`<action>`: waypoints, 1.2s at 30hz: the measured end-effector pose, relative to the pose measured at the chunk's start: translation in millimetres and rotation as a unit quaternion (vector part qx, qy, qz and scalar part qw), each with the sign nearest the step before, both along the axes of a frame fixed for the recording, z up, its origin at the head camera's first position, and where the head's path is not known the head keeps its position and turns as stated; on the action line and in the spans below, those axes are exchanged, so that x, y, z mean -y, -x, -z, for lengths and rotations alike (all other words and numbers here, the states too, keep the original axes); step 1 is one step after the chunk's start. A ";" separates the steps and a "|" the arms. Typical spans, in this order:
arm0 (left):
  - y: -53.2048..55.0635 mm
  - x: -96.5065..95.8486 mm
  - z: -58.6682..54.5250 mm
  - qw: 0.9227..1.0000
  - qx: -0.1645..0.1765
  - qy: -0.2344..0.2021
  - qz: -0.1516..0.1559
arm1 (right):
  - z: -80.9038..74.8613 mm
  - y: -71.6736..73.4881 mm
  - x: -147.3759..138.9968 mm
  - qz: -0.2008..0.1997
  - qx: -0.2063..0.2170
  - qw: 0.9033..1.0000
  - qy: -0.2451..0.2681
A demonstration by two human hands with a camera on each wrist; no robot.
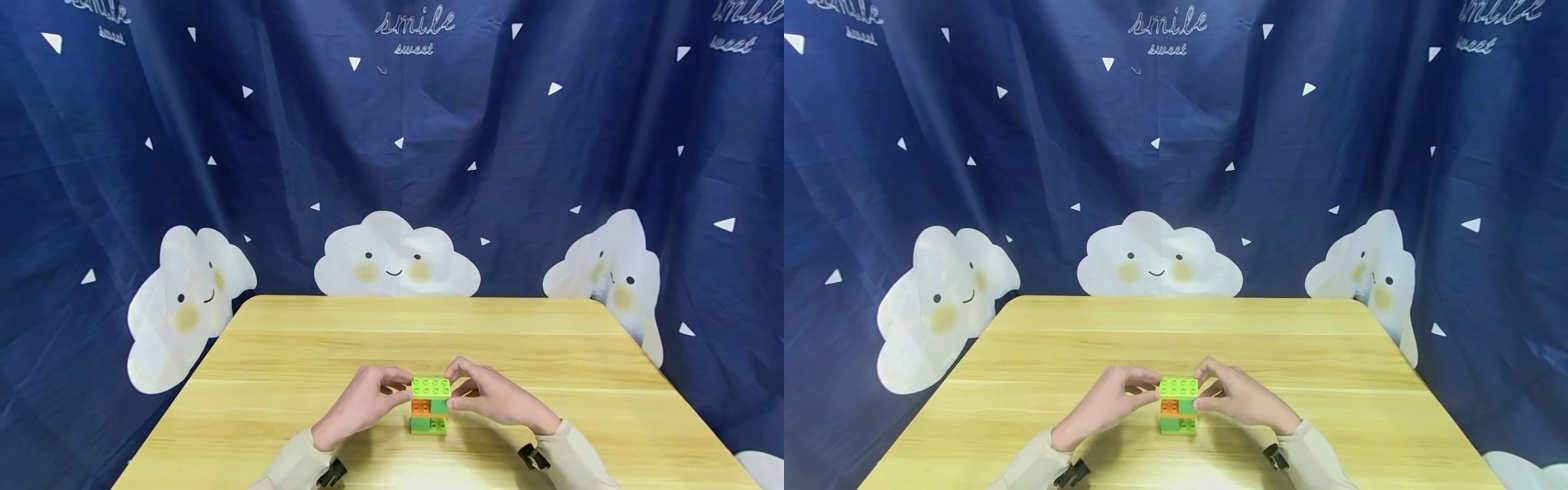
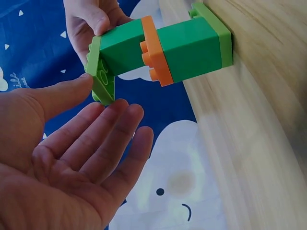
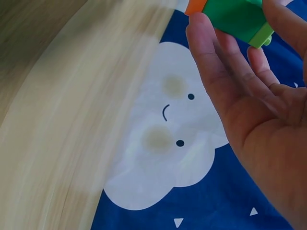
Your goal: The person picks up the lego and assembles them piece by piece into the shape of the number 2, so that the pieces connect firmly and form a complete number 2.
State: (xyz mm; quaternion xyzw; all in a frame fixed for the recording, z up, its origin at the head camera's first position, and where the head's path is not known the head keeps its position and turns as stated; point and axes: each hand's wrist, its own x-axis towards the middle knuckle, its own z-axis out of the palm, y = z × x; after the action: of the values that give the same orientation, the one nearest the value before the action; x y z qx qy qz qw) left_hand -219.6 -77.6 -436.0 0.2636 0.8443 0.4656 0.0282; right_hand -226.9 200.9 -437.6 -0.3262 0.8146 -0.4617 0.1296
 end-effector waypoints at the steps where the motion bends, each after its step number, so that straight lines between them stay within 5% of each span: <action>1: 0.2 0.1 0.2 1.000 0.000 -0.001 0.001 | 0.1 0.0 -0.1 -0.001 -0.004 1.000 0.000; 11: 1.1 0.8 1.5 1.000 0.009 -0.001 -0.003 | 3.0 1.7 0.1 0.004 -0.023 1.000 -0.010; 25: 0.7 -3.4 6.8 1.000 0.025 -0.010 -0.011 | 11.3 3.8 1.8 0.048 0.008 0.999 0.007; 36: 1.3 -1.9 10.6 0.999 0.004 0.050 0.003 | 17.1 5.2 7.2 0.081 0.004 0.997 0.017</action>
State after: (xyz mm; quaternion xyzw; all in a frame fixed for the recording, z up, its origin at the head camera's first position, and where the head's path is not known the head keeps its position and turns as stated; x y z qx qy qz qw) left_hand -220.9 -75.7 -446.6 0.2627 0.8654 0.4242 0.0463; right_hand -232.1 193.7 -454.8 -0.2593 0.8300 -0.4857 0.0891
